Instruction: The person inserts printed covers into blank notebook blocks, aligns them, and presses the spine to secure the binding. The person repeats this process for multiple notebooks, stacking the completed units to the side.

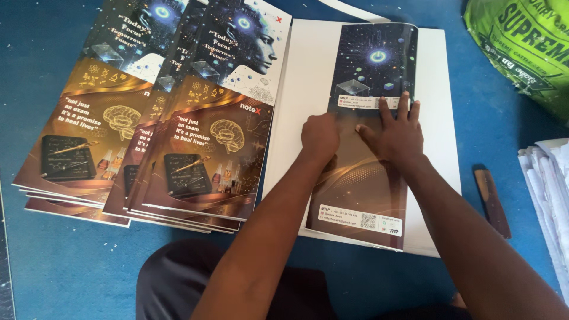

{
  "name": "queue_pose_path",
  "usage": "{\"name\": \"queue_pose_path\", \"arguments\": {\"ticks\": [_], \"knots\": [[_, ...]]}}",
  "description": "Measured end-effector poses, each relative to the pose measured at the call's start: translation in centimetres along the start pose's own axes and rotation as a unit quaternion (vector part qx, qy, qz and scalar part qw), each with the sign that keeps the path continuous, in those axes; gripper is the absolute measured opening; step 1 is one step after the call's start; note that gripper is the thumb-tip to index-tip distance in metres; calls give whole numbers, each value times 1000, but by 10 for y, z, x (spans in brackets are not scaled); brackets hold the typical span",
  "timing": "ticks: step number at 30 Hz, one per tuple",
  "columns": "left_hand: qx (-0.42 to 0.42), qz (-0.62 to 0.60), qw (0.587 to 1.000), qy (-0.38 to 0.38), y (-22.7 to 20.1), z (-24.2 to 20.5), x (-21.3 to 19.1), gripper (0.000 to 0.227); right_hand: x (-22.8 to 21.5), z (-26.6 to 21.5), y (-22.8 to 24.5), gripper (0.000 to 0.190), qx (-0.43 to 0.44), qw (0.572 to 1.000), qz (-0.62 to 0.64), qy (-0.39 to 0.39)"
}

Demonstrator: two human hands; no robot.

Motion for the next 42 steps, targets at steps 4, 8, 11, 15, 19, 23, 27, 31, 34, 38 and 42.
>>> {"name": "queue_pose_path", "arguments": {"ticks": [4, 8, 11, 15, 19, 23, 27, 31, 34, 38, 42], "knots": [[5, 161, 980, 116, -13, 11, 14, 25, 2, -4, 0, 96, -12, 999, -44, -17], [81, 230, 956, 161, -34, 19, 22, 41, 17, 2, -6, 96, 5, 999, -40, 21], [90, 207, 952, 206, -43, 14, 27, 50, 22, 3, -9, 98, -4, 1000, 0, 10], [94, 239, 932, 256, -49, 8, 28, 87, 22, -3, -8, 96, -32, 998, 23, -46], [109, 276, 926, 234, -54, 3, 25, 94, 22, -8, -8, 95, -39, 996, 34, -77], [113, 279, 925, 233, -57, 6, 28, 96, 28, -2, -11, 96, -29, 997, 48, -51], [119, 285, 921, 235, -54, 7, 35, 101, 39, 10, -24, 89, -25, 997, 69, -27], [94, 284, 931, 207, -48, 16, 35, 121, 34, 26, -54, 56, -68, 968, 243, -9], [97, 278, 934, 201, -48, 17, 38, 123, 19, 19, -94, 44, -113, 960, 254, -40], [114, 250, 943, 190, -58, 16, 41, 118, 14, 1, -164, 54, -40, 995, 79, -45], [100, 255, 936, 219, -56, 10, 45, 112, 24, -24, -234, 59, 108, 992, -54, 30]]}}
Point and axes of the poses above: each hand's wrist, its own z-axis towards the middle knuckle, its own x-axis out of the palm, y = z × x, the point moved 10 cm from there along z, towards the middle knuckle, and after that the axes turned 7 degrees about x, right-handed, at the moved point
